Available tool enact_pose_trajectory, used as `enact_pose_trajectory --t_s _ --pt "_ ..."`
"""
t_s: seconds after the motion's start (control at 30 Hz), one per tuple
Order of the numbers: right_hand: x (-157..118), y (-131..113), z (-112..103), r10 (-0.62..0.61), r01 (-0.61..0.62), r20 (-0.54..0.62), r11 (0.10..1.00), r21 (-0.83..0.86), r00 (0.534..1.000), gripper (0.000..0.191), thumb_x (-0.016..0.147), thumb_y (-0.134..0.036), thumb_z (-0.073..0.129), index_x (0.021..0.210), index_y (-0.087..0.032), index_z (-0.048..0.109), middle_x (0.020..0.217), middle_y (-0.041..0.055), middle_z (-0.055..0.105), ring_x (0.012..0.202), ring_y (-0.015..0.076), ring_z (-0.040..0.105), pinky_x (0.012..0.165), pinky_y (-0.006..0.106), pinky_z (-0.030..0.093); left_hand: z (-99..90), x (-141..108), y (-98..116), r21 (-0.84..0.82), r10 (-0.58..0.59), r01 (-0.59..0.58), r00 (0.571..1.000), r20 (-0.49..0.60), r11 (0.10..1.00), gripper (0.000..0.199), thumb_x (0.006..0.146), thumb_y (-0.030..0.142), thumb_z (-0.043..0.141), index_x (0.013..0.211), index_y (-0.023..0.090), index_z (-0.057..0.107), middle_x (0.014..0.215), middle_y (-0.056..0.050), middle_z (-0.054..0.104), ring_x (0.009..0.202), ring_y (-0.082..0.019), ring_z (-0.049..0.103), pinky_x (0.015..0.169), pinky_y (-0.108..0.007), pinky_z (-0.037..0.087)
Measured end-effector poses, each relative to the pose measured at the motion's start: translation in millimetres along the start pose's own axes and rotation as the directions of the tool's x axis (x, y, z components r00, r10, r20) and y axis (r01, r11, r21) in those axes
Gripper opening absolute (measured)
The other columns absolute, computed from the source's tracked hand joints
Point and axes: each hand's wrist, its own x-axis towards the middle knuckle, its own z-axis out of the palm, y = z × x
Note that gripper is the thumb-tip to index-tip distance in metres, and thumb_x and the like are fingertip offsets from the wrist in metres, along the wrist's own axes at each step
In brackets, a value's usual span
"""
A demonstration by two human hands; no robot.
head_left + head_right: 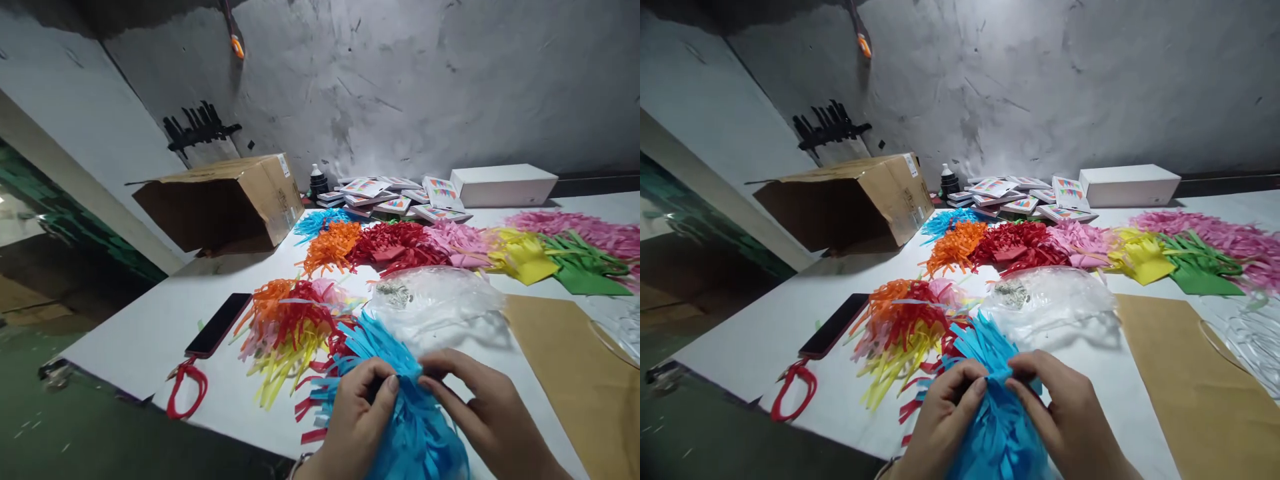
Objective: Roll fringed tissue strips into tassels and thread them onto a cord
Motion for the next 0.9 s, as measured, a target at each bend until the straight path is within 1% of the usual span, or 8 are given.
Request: enact_pose_trajectory --t_s 0.07,0.13,0.27,0.37,0.47,0.63,0.8,0.9 --pt "-8.7 -1.3 0.7 -0.158 0.150 -0.044 0.977 -0.151 0.986 0.032 0.092 -0.009 0.054 0.118 -0.028 0.061 0.099 0.0042 0.072 0.087 0.0162 0.072 0.076 0.024 0.060 1.2 0.0 1.4 0.022 0.006 -0.006 1.000 -0.012 1.000 0.034 0.094 0.050 0.060 0.079 0.020 0.065 0.073 -0.004 0.061 0.070 -0.019 0.055 0.065 -0.027 0.044" --pt "-14.7 -5.7 2.4 -0.252 0.246 0.006 0.941 -0.234 0.968 0.037 0.090 -0.006 0.051 0.119 -0.026 0.061 0.104 0.0088 0.071 0.094 0.0196 0.070 0.078 0.028 0.061 2.5 -0.2 2.7 0.039 0.026 -0.025 0.999 -0.028 0.999 0.032 0.095 0.048 0.060 0.079 0.020 0.065 0.073 -0.004 0.061 0.069 -0.018 0.055 0.065 -0.027 0.044" --pt "-17.1 -13.2 7.0 -0.229 0.213 -0.015 0.928 -0.306 0.973 0.028 0.089 -0.015 0.058 0.117 -0.020 0.063 0.108 0.0139 0.069 0.097 0.0248 0.069 0.080 0.035 0.062 5.4 -1.9 3.0 0.068 0.096 -0.094 0.995 -0.032 0.993 0.026 0.096 0.041 0.060 0.081 0.022 0.066 0.076 -0.004 0.064 0.070 -0.019 0.059 0.066 -0.028 0.046" --pt "-17.3 -11.6 10.0 -0.215 0.196 -0.028 0.929 -0.313 0.976 0.024 0.091 -0.015 0.057 0.114 -0.020 0.063 0.105 0.0125 0.068 0.094 0.0224 0.069 0.079 0.032 0.061 6.9 -4.0 1.6 0.098 0.147 -0.143 0.989 -0.031 0.985 0.023 0.097 0.038 0.059 0.082 0.022 0.067 0.077 -0.004 0.067 0.071 -0.018 0.061 0.067 -0.027 0.047" --pt "-18.3 -8.1 11.1 -0.125 0.121 -0.007 0.968 -0.222 0.992 0.020 0.093 -0.011 0.053 0.104 -0.023 0.064 0.099 0.0079 0.067 0.090 0.0179 0.069 0.075 0.025 0.060 7.4 -5.6 1.8 0.104 0.160 -0.158 0.987 -0.014 0.982 0.021 0.098 0.038 0.059 0.085 0.023 0.068 0.080 -0.004 0.069 0.075 -0.019 0.063 0.069 -0.027 0.049" --pt "-13.7 -5.3 11.0 0.075 -0.075 0.013 0.997 -0.001 0.997 0.015 0.091 -0.019 0.058 0.079 -0.025 0.061 0.086 0.0020 0.063 0.079 0.0153 0.067 0.068 0.023 0.058 7.3 -2.1 5.9 0.087 0.133 -0.140 0.987 0.086 0.986 0.024 0.093 0.046 0.065 0.098 0.023 0.069 0.091 -0.007 0.069 0.084 -0.022 0.065 0.073 -0.030 0.049" --pt "-2.4 0.8 6.3 0.316 -0.327 0.088 0.926 0.187 0.945 0.024 0.078 -0.026 0.074 0.065 -0.023 0.054 0.079 -0.0012 0.062 0.076 0.0164 0.065 0.063 0.023 0.054 2.1 6.6 9.0 0.160 0.096 -0.114 0.989 0.113 0.981 0.020 0.094 0.038 0.061 0.088 0.021 0.068 0.083 -0.005 0.068 0.078 -0.021 0.063 0.070 -0.029 0.046" --pt "0.9 1.9 1.3 0.278 -0.283 0.049 0.946 0.160 0.959 0.026 0.082 -0.027 0.073 0.066 -0.024 0.052 0.075 -0.0021 0.061 0.073 0.0152 0.064 0.062 0.022 0.053 -3.4 10.6 13.9 0.231 0.130 -0.164 0.979 0.156 0.959 0.011 0.091 0.024 0.059 0.084 0.021 0.068 0.080 -0.004 0.069 0.075 -0.019 0.063 0.069 -0.028 0.046"
